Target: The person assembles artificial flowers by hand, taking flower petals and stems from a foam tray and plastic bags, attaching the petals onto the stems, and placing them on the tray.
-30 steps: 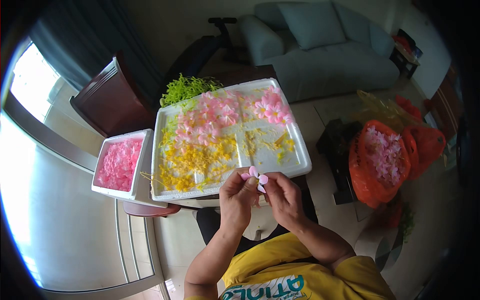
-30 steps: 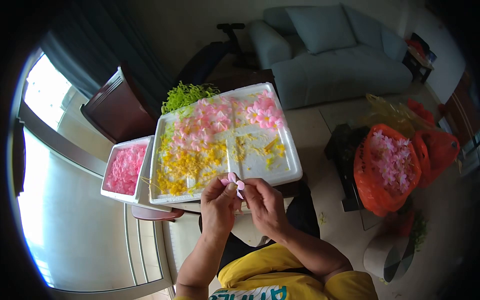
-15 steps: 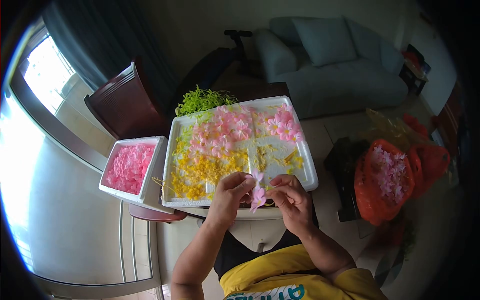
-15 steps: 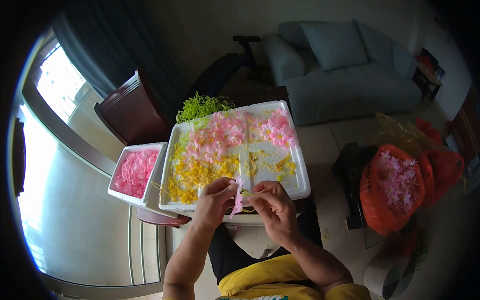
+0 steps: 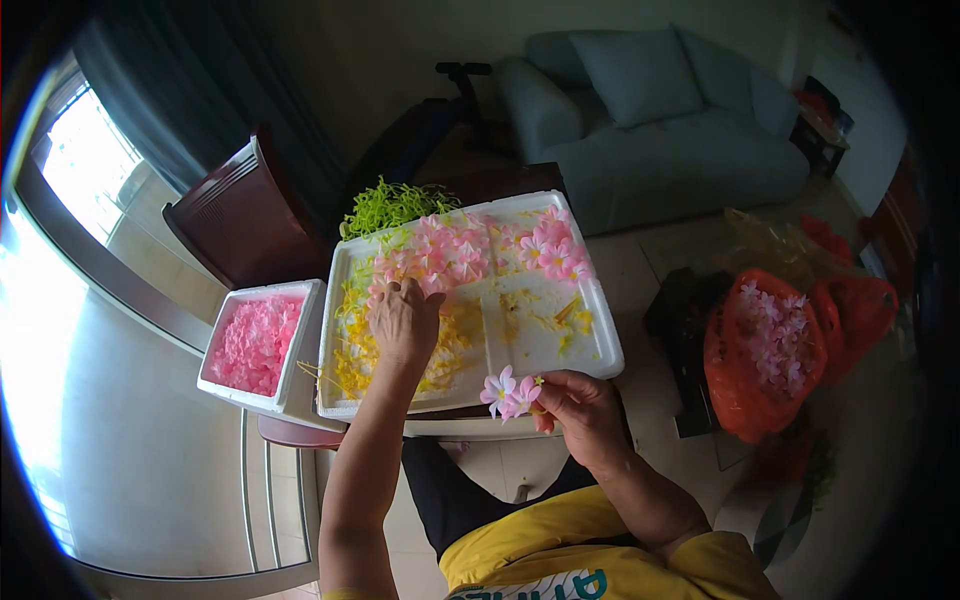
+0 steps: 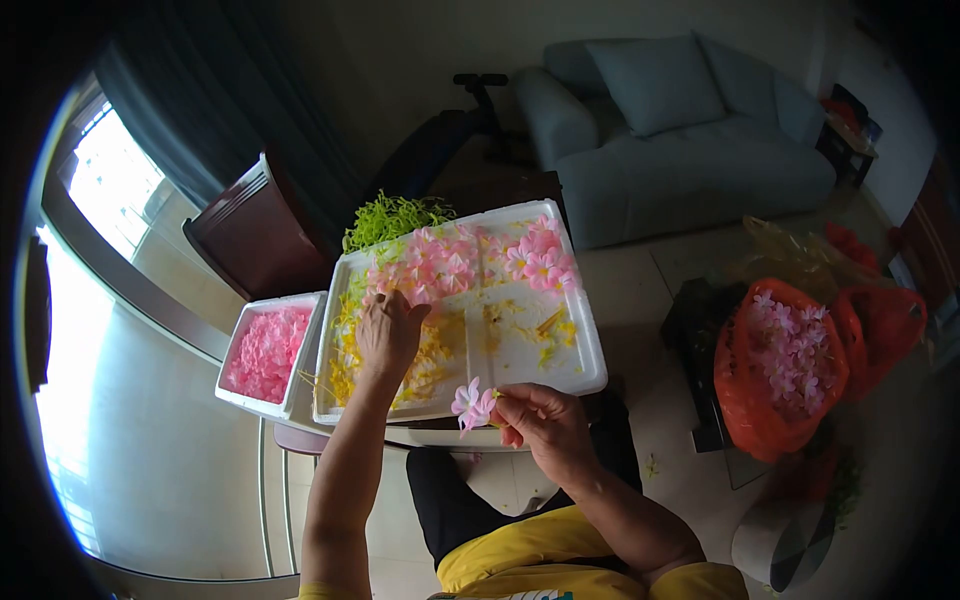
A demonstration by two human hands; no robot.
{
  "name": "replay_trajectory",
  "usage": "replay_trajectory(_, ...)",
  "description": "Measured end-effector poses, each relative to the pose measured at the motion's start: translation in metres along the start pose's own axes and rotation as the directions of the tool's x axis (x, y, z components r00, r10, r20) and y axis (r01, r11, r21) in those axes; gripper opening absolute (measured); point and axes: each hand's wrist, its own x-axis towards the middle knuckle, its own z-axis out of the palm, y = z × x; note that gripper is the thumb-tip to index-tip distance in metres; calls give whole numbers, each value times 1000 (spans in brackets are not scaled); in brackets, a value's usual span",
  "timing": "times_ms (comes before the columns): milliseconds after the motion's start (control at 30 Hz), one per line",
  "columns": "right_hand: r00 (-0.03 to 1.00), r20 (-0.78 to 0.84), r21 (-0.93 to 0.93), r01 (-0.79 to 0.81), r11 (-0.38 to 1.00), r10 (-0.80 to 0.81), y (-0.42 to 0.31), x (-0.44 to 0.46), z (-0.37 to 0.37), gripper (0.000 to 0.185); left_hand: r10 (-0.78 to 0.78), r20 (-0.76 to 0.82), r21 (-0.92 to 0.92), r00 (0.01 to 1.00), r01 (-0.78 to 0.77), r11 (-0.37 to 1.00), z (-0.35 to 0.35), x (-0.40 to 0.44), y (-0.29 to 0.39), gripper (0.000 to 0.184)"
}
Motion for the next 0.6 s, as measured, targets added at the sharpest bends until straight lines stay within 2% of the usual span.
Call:
replay_trajectory(100,1000,-12,26,-7,1000,8,1,-1,-4,15,56,-4,40,998,-56,998,3,0,5,25)
replay_trajectory(233,1000,8,62,7,998,-8,8,1,-11,16,-41,139,-171,989,65,983,-12,-2,7,19)
replay_trajectory(267,1000,5,64,6,998,-7,8,1,-12,16,-39,142,-170,989,63,983,-11,-3,5,19)
replay_trajectory(400,999,7,60,-41,997,41,10,2,-14,16,109,86,-592,990,-37,805,-7,-14,-7,14)
replay_trajectory(433,999,4,61,-45,997,44,12,2,-14,16,108,90,-592,990,-34,805,-6,-16,-8,14)
replay_trajectory(567,998,-31,132,-46,990,51,17,6,-10,13,243,8,-420,970,-218,881,-8,-24,-8,17)
replay_trajectory(600,998,-32,130,-48,990,52,16,7,-9,13,242,9,-422,970,-215,881,-10,-25,-7,17)
